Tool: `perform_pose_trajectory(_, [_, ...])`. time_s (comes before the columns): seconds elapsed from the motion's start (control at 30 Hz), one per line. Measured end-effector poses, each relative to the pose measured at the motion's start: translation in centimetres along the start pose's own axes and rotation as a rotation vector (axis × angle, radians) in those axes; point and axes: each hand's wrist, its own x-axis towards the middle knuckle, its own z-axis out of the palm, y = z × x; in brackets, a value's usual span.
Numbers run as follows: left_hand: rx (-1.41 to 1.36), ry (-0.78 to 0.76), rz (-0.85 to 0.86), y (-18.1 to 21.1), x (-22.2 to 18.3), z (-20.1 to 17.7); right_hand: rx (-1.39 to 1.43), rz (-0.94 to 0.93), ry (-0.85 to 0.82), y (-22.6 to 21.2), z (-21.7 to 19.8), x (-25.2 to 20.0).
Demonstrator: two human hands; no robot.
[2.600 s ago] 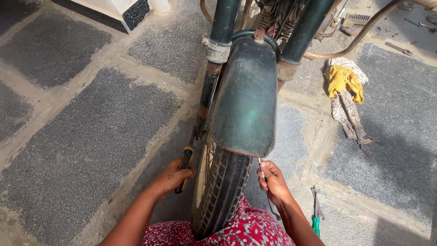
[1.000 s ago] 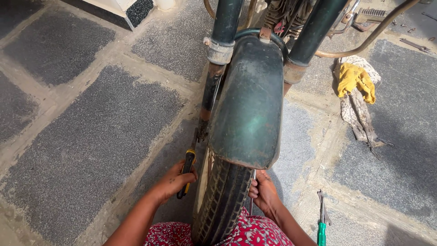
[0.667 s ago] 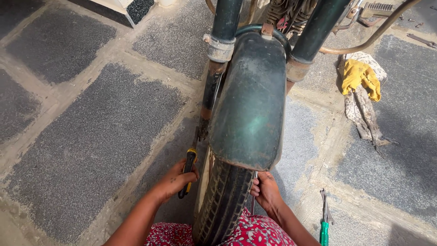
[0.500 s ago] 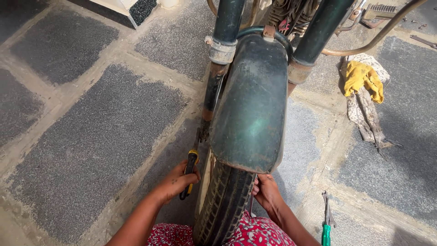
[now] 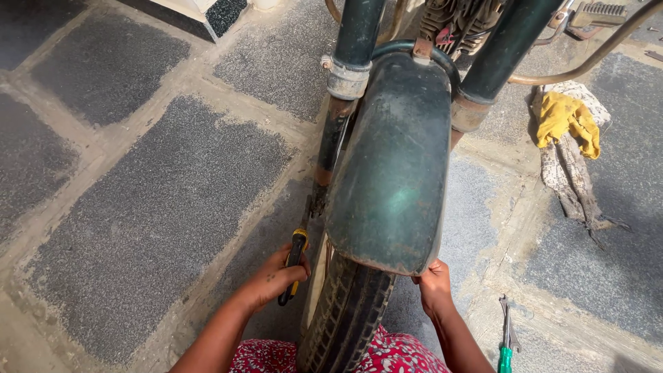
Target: The person sits on the floor beside a motorcycle and works on the front wheel and brake area. They use a spanner, pliers and a screwdriver to loosen and tighten fasteners near the front axle and brake assembly, holding the wheel steady with the other hand while turning the tools.
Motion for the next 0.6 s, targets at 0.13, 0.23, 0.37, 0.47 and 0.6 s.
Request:
perform_pose_trajectory(0.13, [0.025,-0.023,-0.026,-0.3,0.3,0.1,-0.22,-0.018,0.09,-1.4,-0.2,-1.4])
perform_pose_trajectory(0.23, [0.029,-0.016,0.018,-0.5,0.1,0.0,-0.312,-0.079,0.06,-4.6,2.6,-3.3])
perform_pose_trajectory(0.37, [0.012,-0.013,0.058,-0.8,0.0,-0.1,-0.235,0.006,0.116,-7.1,4.7,-5.1])
perform_pose_trajectory(0.47, [0.021,-0.021,0.086,-1.6,0.4,-0.2,-0.054,0.069,0.092,-6.2,4.2,-5.4])
perform_pose_trajectory(0.6, [0.032,-0.018,0.094,-1.2,0.4,-0.1,-0.117,0.139,0.062,-3.5,3.6,-4.8])
